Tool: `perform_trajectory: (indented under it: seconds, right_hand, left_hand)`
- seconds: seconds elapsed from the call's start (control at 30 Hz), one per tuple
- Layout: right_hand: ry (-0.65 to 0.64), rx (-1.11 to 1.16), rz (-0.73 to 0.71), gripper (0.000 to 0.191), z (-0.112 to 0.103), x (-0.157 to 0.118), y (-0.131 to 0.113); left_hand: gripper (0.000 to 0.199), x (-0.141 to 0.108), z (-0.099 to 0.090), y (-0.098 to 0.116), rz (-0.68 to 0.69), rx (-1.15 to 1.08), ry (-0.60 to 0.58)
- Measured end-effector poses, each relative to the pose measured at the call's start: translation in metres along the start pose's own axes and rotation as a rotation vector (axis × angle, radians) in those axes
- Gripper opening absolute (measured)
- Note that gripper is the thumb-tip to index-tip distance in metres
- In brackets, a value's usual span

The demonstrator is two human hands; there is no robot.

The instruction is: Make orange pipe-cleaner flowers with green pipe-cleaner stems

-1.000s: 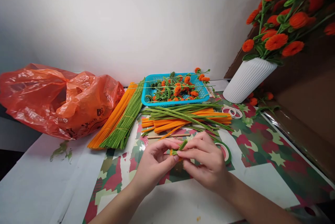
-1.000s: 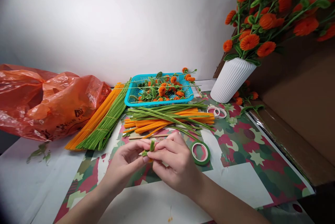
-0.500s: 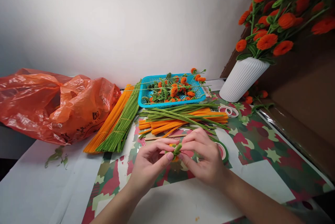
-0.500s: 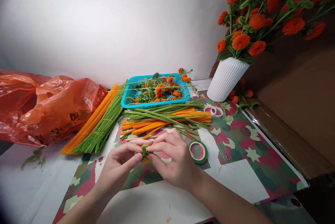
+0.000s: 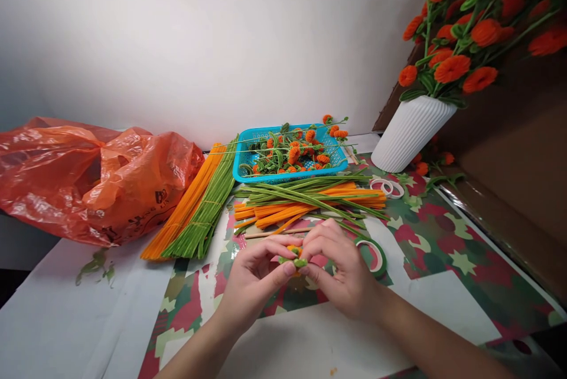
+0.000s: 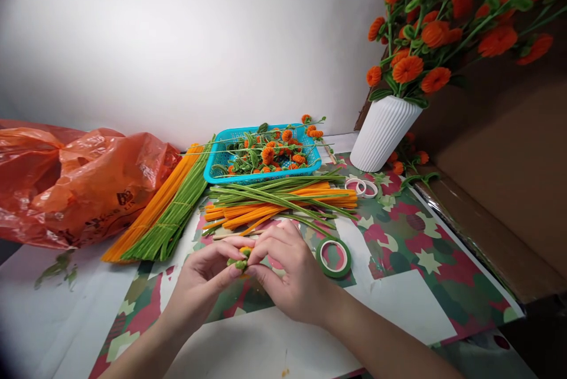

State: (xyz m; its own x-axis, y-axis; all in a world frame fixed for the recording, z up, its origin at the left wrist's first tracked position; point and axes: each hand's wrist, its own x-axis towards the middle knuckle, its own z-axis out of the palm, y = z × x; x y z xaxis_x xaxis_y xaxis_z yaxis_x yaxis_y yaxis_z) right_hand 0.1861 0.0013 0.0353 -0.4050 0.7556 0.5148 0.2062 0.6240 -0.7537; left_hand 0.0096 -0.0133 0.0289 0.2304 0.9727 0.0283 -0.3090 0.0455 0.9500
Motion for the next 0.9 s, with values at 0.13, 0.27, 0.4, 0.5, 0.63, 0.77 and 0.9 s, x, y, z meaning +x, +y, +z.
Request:
perform_trajectory:
  seconds: [0.13, 0.27, 0.4, 0.5, 0.63, 0.77, 0.9]
  right_hand:
    - [-0.082, 0.074, 0.076, 0.009, -0.001, -0.001, 0.002]
    - [-0.078, 0.072, 0.047, 0.009, 0.000, 0.000, 0.001]
    - [0.052, -0.037, -0.091, 0.006, 0.001, 0.000, 0.002]
    - [0.162, -0.159, -0.176, 0.007, 0.002, -0.001, 0.002]
    - [0.191, -0.216, -0.170, 0.008, 0.003, -0.003, 0.002]
    - [0.181, -0.116, -0.050, 0.008, 0.007, -0.003, -0.001]
    - [0.163, 0.105, 0.210, 0.013, 0.013, -0.002, -0.004]
  left_hand:
    - [0.007, 0.000, -0.001, -0.001, 0.012, 0.004, -0.032]
    - [0.006, -0.001, -0.002, -0.002, 0.021, -0.001, -0.034]
    - [0.004, -0.003, -0.003, -0.002, -0.001, 0.006, 0.008]
    - [0.002, -0.004, -0.001, -0.001, 0.003, 0.020, 0.044]
    - [0.003, -0.004, 0.004, 0.000, 0.035, 0.039, 0.131]
    - [0.007, -0.004, 0.006, -0.001, 0.153, 0.171, 0.164]
    - [0.020, -0.005, 0.000, -0.004, 0.421, 0.455, 0.133]
